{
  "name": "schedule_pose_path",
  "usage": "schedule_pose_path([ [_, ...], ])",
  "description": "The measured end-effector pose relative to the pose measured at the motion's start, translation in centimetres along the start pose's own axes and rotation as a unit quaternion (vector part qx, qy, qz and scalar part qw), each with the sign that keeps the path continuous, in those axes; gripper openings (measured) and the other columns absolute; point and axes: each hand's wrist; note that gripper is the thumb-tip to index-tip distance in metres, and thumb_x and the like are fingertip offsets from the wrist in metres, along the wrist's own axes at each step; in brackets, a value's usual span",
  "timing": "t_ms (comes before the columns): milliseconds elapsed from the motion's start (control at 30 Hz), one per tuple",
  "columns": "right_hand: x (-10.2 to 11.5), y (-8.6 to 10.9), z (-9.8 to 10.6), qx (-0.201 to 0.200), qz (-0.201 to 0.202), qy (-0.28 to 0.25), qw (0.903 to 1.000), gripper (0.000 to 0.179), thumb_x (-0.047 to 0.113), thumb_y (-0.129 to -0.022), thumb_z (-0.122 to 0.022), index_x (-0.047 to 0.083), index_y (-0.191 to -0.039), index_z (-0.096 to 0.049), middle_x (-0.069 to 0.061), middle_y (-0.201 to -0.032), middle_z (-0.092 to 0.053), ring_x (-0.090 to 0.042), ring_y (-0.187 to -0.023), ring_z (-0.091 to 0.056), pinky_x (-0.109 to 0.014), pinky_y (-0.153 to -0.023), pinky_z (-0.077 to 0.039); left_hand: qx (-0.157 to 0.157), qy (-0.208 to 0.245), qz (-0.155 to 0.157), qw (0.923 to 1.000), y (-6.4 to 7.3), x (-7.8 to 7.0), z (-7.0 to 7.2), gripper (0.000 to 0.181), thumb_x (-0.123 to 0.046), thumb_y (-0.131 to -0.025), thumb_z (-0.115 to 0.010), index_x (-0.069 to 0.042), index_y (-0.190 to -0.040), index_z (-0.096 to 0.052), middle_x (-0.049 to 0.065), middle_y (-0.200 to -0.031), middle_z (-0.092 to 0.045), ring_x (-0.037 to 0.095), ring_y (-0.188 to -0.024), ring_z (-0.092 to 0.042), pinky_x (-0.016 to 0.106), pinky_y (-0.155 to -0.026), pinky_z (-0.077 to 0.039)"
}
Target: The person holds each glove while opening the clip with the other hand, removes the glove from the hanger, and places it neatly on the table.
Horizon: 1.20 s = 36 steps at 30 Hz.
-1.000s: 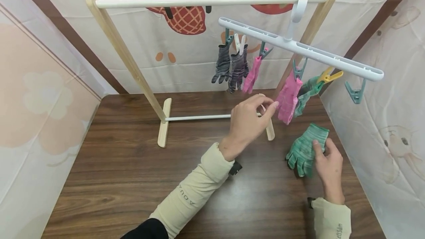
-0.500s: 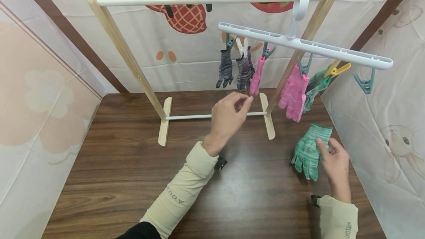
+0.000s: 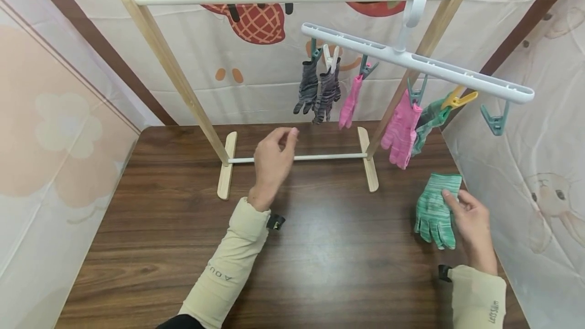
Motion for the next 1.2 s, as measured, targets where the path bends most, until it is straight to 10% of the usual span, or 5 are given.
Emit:
schedule_pose_path([
  [267, -1.1, -0.8, 1.2, 0.048, -0.064, -0.038, 0.9961, 0.007, 0.035, -0.099, -0.072, 0.03, -0.102, -0.075, 0.025, -0.086, -0.054, 0.007, -0.103, -0.047, -0.009, -0.074, -0.039, -0.035, -0.011, 0.066, 0.9972, -0.6, 4.7, 2.5, 0.033, -0.042, -0.106, -0.056, -0.017, -0.11, -0.078, 0.001, -0.09, -0.076, 0.02, -0.082, -0.072, 0.043, -0.075, -0.053],
  [533, -2.2, -1.4, 1.1, 0.054, -0.075, -0.083, 0.9922, 0.014, 0.034, -0.1, -0.071, 0.022, -0.093, -0.073, 0.019, -0.074, -0.057, 0.001, -0.081, -0.051, -0.017, -0.061, -0.045, -0.05, -0.001, 0.113, 0.9924, -0.5, 7.8, 4.9, 0.033, -0.04, -0.106, -0.058, -0.013, -0.112, -0.077, 0.006, -0.095, -0.076, 0.023, -0.088, -0.071, 0.046, -0.081, -0.054],
  [833, -3.0, -1.7, 0.9, 0.043, -0.053, -0.022, 0.9974, 0.048, 0.041, -0.101, -0.067, 0.022, -0.066, -0.039, 0.007, -0.054, -0.022, -0.017, -0.049, -0.029, -0.034, -0.052, -0.023, -0.087, -0.025, 0.115, 0.9893, -0.3, 9.8, 6.3, 0.031, -0.038, -0.105, -0.059, -0.014, -0.109, -0.077, 0.007, -0.092, -0.075, 0.028, -0.085, -0.07, 0.05, -0.076, -0.051],
  [1200, -3.6, -2.5, 1.7, 0.11, -0.05, 0.028, 0.9923, 0.042, 0.045, -0.105, -0.058, 0.023, -0.074, -0.042, 0.009, -0.06, -0.028, -0.017, -0.057, -0.034, -0.035, -0.056, -0.027, -0.149, -0.017, 0.126, 0.9805, -0.6, 11.4, 7.3, 0.023, -0.033, -0.103, -0.065, -0.01, -0.104, -0.07, 0.009, -0.095, -0.072, 0.028, -0.085, -0.071, 0.05, -0.074, -0.05],
])
Point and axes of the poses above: each hand's wrist, its own y-axis away from the middle knuckle, its own z-axis out of the back of the hand, x = y × z
